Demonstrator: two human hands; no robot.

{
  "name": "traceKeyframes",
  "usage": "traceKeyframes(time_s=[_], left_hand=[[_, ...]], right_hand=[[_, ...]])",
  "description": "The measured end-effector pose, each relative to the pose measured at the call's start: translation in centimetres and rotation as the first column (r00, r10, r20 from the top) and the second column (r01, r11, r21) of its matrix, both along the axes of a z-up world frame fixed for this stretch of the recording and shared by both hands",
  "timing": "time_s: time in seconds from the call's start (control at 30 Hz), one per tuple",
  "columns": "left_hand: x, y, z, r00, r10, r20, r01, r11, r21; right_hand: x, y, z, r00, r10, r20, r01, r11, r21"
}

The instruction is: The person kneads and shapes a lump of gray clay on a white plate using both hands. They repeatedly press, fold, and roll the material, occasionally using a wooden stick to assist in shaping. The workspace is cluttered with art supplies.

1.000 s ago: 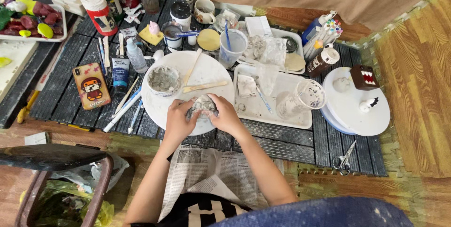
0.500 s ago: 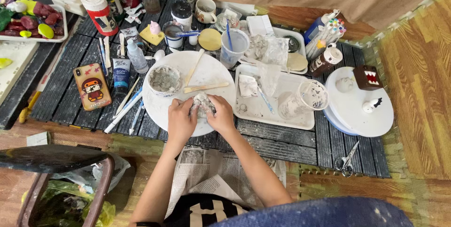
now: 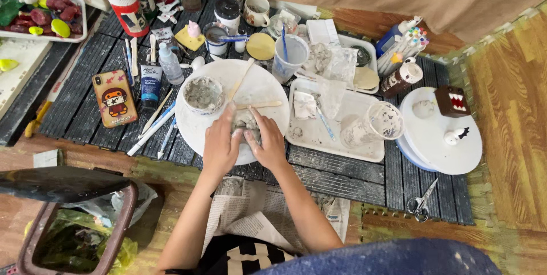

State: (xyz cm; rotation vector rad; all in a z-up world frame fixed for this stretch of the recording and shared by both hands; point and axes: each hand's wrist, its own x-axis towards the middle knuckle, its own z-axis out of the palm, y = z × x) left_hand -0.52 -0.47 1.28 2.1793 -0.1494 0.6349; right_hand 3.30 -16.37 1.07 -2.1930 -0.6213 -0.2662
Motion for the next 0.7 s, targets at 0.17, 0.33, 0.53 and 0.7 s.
traceKeyframes(time_s=[0.17,0.33,0.53,0.7], left_hand=[[0.0,1.6,0.0,0.989,-0.116,0.090,0.124,0.989,-0.085],[0.1,2.7,-0.7,0.970,-0.219,0.101,0.236,0.950,-0.205],[-0.6,2.1,-0.1,0.984,-0.178,0.006,0.175,0.963,-0.204],[-0.7,2.9,0.6,0.978,-0.198,-0.072,0.176,0.955,-0.238]], right_hand=[[-0.3,-0.3,-1.6,0.996,0.018,-0.092,-0.020,1.000,-0.016],[1.3,-1.7,-3.7,0.982,0.189,0.017,-0.188,0.951,0.247],[0.3,-1.5,-2.9,0.973,0.210,-0.099,-0.176,0.945,0.275],[-0.1,-1.3,0.4,0.932,0.188,-0.309,-0.093,0.951,0.296]])
